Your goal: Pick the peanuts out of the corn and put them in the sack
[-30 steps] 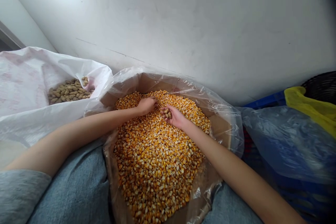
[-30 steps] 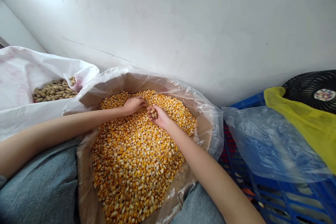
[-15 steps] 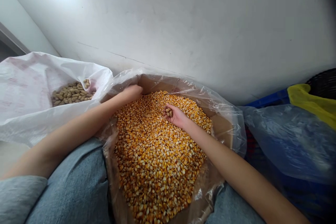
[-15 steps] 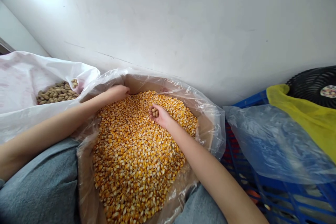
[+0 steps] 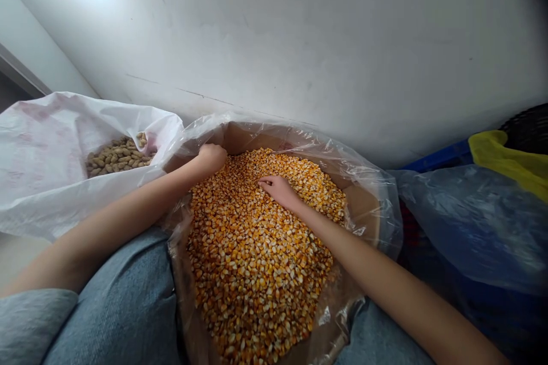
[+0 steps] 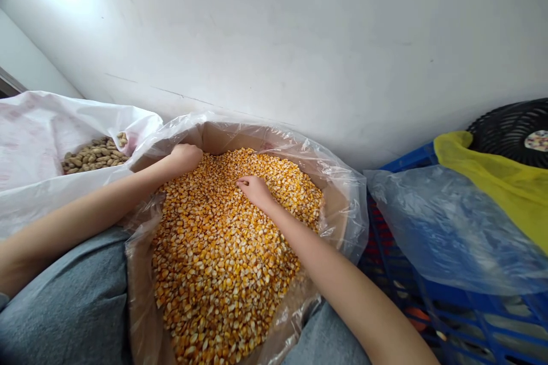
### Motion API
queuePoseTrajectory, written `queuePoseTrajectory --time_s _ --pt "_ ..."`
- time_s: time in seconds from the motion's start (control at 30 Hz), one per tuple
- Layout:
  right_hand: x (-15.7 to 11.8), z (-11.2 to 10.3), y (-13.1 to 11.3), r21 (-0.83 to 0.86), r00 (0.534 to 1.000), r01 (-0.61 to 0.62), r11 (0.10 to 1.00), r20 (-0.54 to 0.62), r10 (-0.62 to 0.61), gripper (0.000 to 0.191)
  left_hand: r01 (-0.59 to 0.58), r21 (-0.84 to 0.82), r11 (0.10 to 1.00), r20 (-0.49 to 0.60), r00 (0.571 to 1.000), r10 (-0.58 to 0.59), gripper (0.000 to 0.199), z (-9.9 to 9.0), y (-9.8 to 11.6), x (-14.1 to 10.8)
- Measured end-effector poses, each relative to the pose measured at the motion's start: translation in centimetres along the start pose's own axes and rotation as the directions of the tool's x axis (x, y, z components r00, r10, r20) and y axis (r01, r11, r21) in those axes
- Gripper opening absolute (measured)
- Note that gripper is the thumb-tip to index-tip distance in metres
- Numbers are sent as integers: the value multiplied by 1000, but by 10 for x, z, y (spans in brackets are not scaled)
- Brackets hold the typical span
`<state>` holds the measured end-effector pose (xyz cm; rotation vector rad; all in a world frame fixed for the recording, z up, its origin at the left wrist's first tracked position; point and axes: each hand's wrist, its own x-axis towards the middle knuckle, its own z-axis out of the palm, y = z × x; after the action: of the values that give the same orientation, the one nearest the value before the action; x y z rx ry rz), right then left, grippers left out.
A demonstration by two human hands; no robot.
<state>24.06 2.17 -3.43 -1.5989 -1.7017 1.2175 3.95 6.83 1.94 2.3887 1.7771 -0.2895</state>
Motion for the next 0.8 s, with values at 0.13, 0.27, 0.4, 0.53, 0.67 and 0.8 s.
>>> queuePoseTrajectory --time_s 0.13,0.27,0.4,0.53,0.67,0.8 --pt "2 8 0 -183 998 60 981 -11 -63 6 -35 75 997 -63 997 40 24 -8 6 -2" --pt "3 10 -1 -227 999 27 973 -35 -35 6 -99 -60 993 -101 991 93 26 1 6 4" --pt "5 2 -5 5 996 -88 996 -1 88 10 -211 -217 953 -198 966 169 26 8 4 10" --pt "6 -8 -17 553 959 -280 785 124 255 13 -325 -370 870 -353 916 192 27 5 11 10" --pt "5 -10 -29 830 926 -359 427 259 276 15 -509 -493 706 -461 840 284 25 -5 28 0" --pt "0 -6 -34 837 902 -432 335 398 169 20 -617 -531 581 -456 786 418 26 -11 44 -11"
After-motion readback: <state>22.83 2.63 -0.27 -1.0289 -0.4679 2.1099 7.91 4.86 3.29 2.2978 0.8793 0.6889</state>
